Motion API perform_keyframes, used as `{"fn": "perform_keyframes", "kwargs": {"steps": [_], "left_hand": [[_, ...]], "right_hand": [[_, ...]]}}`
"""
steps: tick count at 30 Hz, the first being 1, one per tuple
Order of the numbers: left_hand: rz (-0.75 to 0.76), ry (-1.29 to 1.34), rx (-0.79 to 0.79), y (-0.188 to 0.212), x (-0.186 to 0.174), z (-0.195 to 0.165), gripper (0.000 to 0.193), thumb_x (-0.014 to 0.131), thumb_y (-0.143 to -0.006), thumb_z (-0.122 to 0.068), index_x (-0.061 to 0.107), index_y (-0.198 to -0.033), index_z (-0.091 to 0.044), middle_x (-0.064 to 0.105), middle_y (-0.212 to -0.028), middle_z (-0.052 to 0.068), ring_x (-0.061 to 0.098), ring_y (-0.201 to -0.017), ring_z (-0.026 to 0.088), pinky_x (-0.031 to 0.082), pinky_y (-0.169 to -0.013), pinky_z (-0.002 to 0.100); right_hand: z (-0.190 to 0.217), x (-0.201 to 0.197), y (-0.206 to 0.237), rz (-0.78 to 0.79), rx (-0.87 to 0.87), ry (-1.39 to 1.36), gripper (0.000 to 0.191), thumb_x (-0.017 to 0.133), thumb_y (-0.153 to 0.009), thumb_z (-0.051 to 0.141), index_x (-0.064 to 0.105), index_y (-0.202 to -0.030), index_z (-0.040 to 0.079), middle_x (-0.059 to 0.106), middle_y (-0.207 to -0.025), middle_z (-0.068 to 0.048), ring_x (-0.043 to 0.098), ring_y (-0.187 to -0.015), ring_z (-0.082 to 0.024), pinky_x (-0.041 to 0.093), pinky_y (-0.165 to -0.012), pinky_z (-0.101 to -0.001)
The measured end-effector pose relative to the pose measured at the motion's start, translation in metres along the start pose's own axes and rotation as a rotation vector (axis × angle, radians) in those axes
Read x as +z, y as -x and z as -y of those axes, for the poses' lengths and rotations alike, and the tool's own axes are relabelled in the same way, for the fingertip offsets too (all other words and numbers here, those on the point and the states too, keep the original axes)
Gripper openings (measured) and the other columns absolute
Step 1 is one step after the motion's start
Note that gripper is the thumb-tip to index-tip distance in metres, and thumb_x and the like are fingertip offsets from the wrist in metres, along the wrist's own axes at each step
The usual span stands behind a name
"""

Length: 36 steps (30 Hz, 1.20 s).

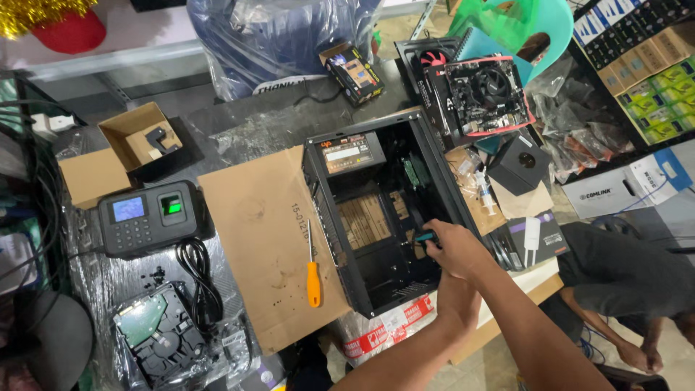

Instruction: The person works on an open desktop computer case on a workbench, positions a motherboard with CPU cooler into the case, then uses a screwdriver to drive screws and secure the board inside the case, handling small screws by hand.

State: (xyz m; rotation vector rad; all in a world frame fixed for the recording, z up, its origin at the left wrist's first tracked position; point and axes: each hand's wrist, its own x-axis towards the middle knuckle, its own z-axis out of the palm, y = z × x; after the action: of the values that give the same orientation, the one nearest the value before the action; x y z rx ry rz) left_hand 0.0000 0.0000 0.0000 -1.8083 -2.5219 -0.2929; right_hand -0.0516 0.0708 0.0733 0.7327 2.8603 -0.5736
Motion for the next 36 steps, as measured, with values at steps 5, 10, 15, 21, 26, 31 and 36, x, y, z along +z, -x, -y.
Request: {"fn": "perform_keyframes", "kwargs": {"steps": [5, 10, 15, 21, 26, 31, 36], "left_hand": [[0.040, 0.001, 0.041, 0.071, -0.037, -0.030, 0.049, 0.059, -0.091, -0.021, 0.061, -0.139, -0.011, 0.057, -0.145, 0.011, 0.047, -0.140, 0.031, 0.034, -0.114, 0.050], [0.065, -0.049, 0.042, 0.139, -0.064, -0.078, 0.048, 0.059, -0.089, -0.020, 0.064, -0.136, -0.013, 0.059, -0.140, 0.009, 0.049, -0.137, 0.029, 0.035, -0.112, 0.046], [-0.059, 0.009, -0.023, 0.191, -0.088, -0.133, 0.042, 0.058, -0.092, -0.019, 0.066, -0.134, -0.015, 0.062, -0.138, 0.008, 0.053, -0.134, 0.026, 0.039, -0.110, 0.044], [-0.109, -0.001, -0.027, 0.243, -0.126, -0.190, 0.043, 0.062, -0.088, -0.018, 0.067, -0.131, -0.013, 0.064, -0.135, 0.008, 0.057, -0.130, 0.026, 0.044, -0.105, 0.043], [-0.288, 0.228, -0.157, 0.250, -0.126, -0.225, 0.030, 0.058, -0.101, -0.012, 0.068, -0.130, -0.010, 0.066, -0.131, 0.010, 0.060, -0.127, 0.027, 0.046, -0.106, 0.041], [-0.322, 0.252, -0.126, 0.260, -0.133, -0.244, 0.030, 0.057, -0.096, -0.016, 0.068, -0.123, -0.009, 0.068, -0.123, 0.014, 0.061, -0.118, 0.030, 0.046, -0.102, 0.045], [-0.390, 1.126, -0.108, 0.287, -0.144, -0.268, 0.030, 0.051, -0.102, -0.017, 0.060, -0.128, -0.006, 0.064, -0.126, 0.013, 0.060, -0.121, 0.031, 0.045, -0.105, 0.049]], "right_hand": [[0.029, 0.005, 0.078, 0.018, -0.044, -0.031, 0.035, 0.072, -0.083, 0.014, 0.065, -0.116, 0.008, 0.074, -0.096, -0.019, 0.071, -0.088, -0.040, 0.057, -0.078, -0.0455], [0.057, 0.002, 0.163, 0.000, 0.011, -0.050, 0.034, 0.073, -0.082, 0.014, 0.065, -0.115, 0.009, 0.074, -0.097, -0.018, 0.073, -0.087, -0.037, 0.058, -0.076, -0.0436], [0.064, -0.005, 0.243, 0.058, -0.031, -0.026, 0.034, 0.070, -0.084, 0.012, 0.065, -0.117, 0.009, 0.074, -0.097, -0.019, 0.071, -0.088, -0.039, 0.057, -0.078, -0.0456], [0.063, -0.019, 0.315, 0.104, -0.111, 0.086, 0.027, 0.068, -0.088, 0.016, 0.064, -0.114, 0.009, 0.073, -0.098, -0.019, 0.068, -0.095, -0.043, 0.054, -0.081, -0.0510], [0.063, -0.025, 0.347, 0.203, -0.031, 0.297, 0.027, 0.066, -0.095, 0.027, 0.058, -0.110, 0.005, 0.072, -0.099, -0.020, 0.068, -0.099, -0.042, 0.053, -0.085, -0.0518], [0.061, -0.034, 0.380, 0.150, -0.091, 0.280, 0.024, 0.066, -0.091, 0.021, 0.059, -0.108, 0.006, 0.070, -0.101, -0.018, 0.067, -0.097, -0.042, 0.053, -0.083, -0.0511], [0.057, -0.044, 0.418, 0.126, -0.092, 0.237, 0.022, 0.068, -0.091, 0.021, 0.064, -0.106, 0.006, 0.072, -0.099, -0.017, 0.067, -0.098, -0.041, 0.053, -0.083, -0.0507]]}}
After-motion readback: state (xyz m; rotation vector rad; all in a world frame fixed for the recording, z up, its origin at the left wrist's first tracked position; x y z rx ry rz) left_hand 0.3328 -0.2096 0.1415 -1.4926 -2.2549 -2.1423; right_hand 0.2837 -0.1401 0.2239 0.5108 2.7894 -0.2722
